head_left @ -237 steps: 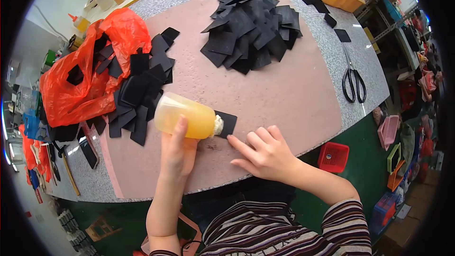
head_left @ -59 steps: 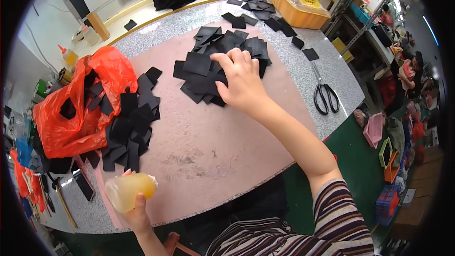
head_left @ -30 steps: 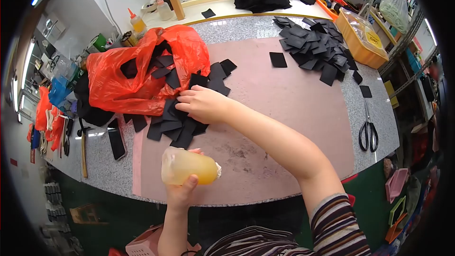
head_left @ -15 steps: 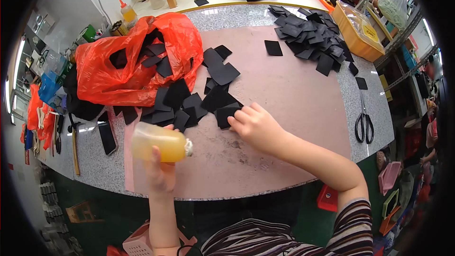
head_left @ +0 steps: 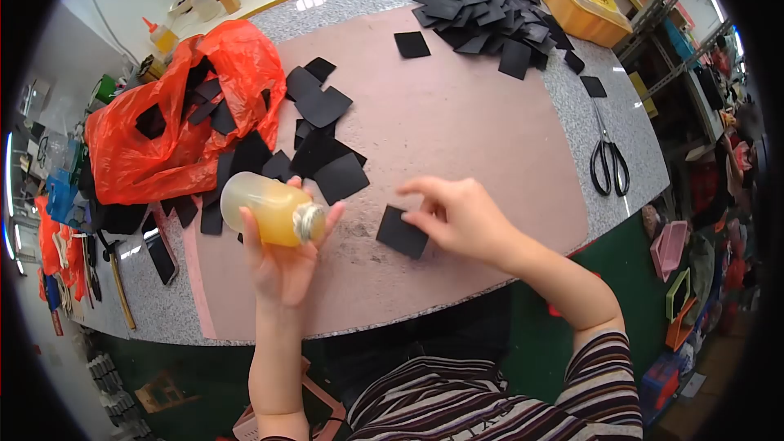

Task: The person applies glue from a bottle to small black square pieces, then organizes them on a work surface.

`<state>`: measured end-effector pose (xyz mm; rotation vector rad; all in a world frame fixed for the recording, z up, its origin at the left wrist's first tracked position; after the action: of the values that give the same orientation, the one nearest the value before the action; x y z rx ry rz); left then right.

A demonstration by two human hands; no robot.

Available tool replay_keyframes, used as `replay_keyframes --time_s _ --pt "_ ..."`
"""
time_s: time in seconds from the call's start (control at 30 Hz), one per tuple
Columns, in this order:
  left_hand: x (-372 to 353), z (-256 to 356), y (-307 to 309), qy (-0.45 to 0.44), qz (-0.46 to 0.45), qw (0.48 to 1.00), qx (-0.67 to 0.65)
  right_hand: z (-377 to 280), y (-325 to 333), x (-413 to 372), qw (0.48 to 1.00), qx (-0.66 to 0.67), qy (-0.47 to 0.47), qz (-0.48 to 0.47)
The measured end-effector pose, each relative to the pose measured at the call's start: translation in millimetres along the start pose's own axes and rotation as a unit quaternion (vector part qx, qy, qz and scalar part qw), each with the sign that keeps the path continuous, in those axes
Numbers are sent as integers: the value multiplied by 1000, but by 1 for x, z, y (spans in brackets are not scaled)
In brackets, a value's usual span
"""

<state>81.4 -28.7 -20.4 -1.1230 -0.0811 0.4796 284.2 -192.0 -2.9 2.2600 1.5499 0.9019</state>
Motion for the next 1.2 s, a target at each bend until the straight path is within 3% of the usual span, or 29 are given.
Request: replay_keyframes --time_s 0.07,0.13,0.23,0.33,0.4,0.43,0.5,0.63,0.67,0.77,0.8,0.9,0.93,1.07,1.17,1.2 --pt "-5 -19 -10 59 -24 998 -28 10 -11 -20 998 -53 40 2" --pt "-6 -42 -12 92 40 995 31 16 -16 -29 981 -140 119 58" --pt "-3 -59 -9 100 109 985 87 9 -14 -54 979 -145 111 88" --pt "-1 -62 -12 81 119 979 143 -26 -14 -83 937 -289 191 -36" --pt "0 -60 -22 60 124 966 220 -25 -23 -95 922 -334 187 -58" --pt "1 -63 -25 -1 99 930 353 -23 -26 -98 913 -356 186 -69" --pt "2 -71 -33 -124 40 798 589 -19 -29 -99 915 -350 187 -68" --pt "17 -67 -38 -171 8 663 729 -16 -30 -97 918 -339 202 -50" --pt "19 -57 -38 -200 40 625 754 -16 -30 -95 919 -335 204 -38" --pt "15 -33 -36 -227 132 641 721 -16 -32 -95 924 -323 206 -25" --pt "12 -35 -46 -261 112 691 664 -16 -32 -93 921 -328 206 -28" --pt "0 -60 -53 -190 -6 724 663 -16 -32 -95 916 -338 207 -61" --pt "1 -62 -49 -161 -8 657 736 -14 -31 -96 912 -343 210 -80" --pt "3 -20 -26 -247 111 597 755 -17 -30 -91 923 -324 200 -58" --pt "-15 9 -11 -300 168 683 644 -21 -12 -46 969 -212 77 102" --pt "-22 11 -10 -302 179 688 635 -13 -13 -39 972 -209 80 68"
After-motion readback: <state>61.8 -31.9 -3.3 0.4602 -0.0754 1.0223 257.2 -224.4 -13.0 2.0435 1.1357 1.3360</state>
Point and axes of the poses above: each hand's wrist, its own x-axis towards the middle knuckle, its own y-axis out of the back of the hand, z = x × y, the point moved 1 cm from there along x, towards the middle knuckle, and after that the axes turned 14 degrees about y, right-handed, at the moved point
